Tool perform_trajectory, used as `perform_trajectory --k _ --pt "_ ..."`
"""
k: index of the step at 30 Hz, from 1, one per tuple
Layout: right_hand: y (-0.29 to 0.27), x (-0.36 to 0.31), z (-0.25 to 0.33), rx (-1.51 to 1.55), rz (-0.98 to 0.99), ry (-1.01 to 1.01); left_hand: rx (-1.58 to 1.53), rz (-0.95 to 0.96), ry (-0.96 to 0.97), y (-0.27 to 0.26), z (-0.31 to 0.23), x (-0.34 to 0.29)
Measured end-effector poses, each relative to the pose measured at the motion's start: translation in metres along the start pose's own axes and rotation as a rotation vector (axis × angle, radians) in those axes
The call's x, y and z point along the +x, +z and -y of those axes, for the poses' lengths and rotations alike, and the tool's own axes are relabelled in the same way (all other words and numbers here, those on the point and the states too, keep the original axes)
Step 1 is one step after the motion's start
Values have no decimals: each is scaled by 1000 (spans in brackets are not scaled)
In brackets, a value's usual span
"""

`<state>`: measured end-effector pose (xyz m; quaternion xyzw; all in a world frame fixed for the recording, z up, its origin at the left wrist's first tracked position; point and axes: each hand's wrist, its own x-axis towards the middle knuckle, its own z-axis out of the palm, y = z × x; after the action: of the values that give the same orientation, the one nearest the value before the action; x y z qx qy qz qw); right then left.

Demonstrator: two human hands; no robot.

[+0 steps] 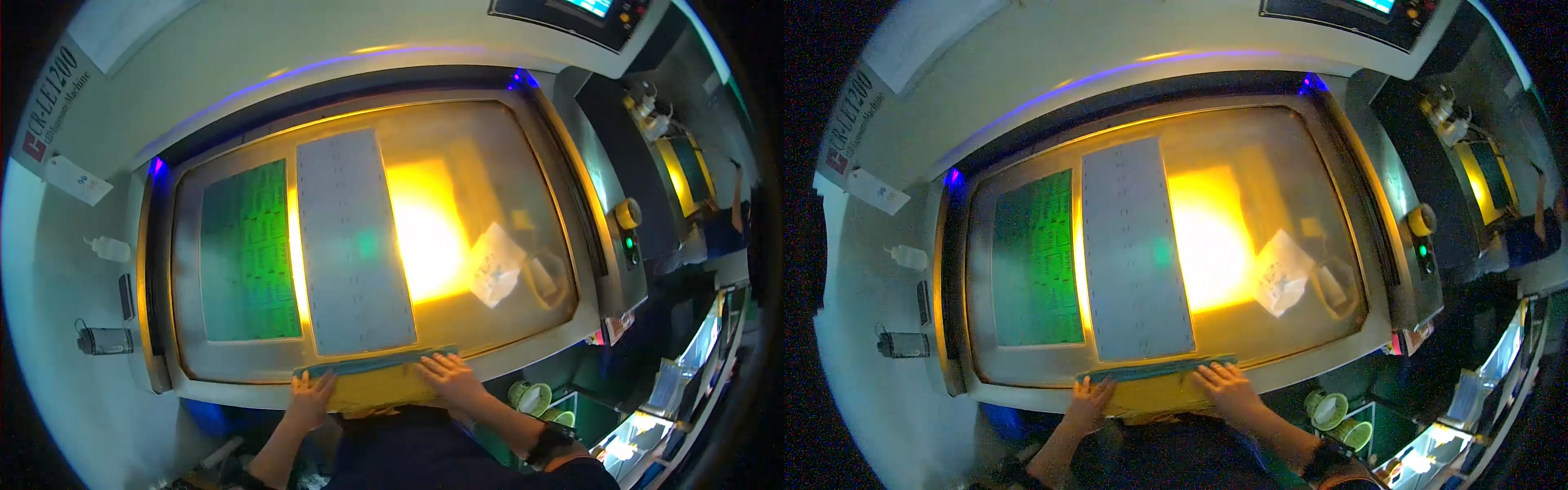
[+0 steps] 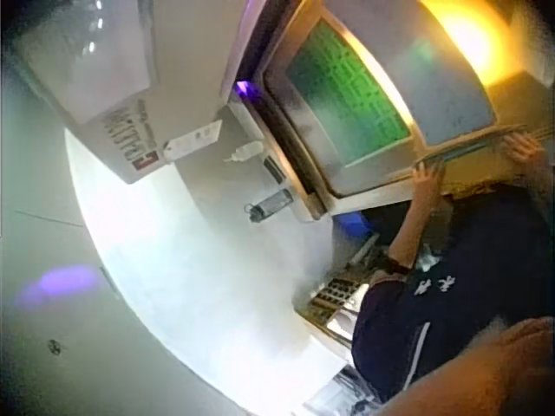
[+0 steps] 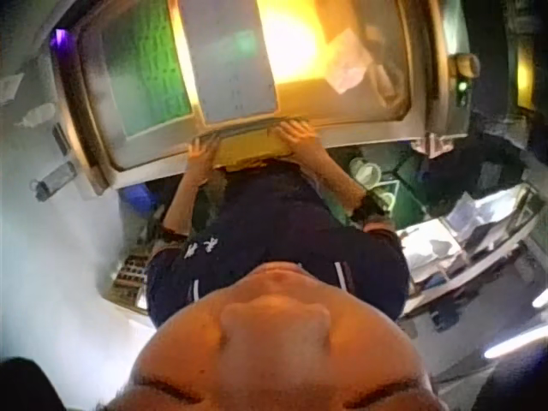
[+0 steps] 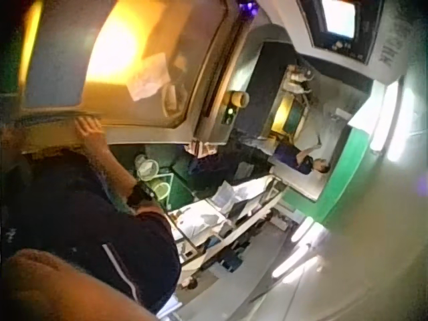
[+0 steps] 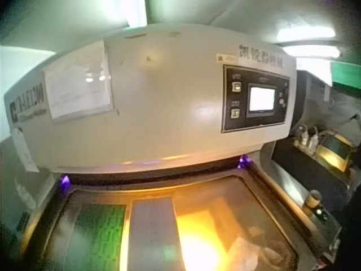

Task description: Operating an LED exposure machine to process circuit boards or similar materials.

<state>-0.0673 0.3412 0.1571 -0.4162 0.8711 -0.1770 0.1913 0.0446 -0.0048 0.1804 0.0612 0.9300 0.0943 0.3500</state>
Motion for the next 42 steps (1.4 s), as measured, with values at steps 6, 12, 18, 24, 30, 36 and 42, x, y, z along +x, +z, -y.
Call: perform_trajectory --k 6,12,18,24,30,36,42 --pt "-64 185 -134 -276 -240 -33 240 -530 -95 -87 88 214" --pt "-157 411 -292 -446 -202 62 158 -633 -117 -278 164 422" --pt "-189 470 -338 -401 -260 128 68 -578 -62 -336 177 472" --pt "-111 367 -244 -503 -295 -38 169 -519 -83 -244 153 343" --pt "-46 65 -63 -24 156 -167 153 116 129 -33 29 69" --pt "-4 47 -13 -88 11 -97 130 -186 51 3 42 28" --pt "-81 324 -125 -534 -38 -52 230 -486 -128 -167 180 238"
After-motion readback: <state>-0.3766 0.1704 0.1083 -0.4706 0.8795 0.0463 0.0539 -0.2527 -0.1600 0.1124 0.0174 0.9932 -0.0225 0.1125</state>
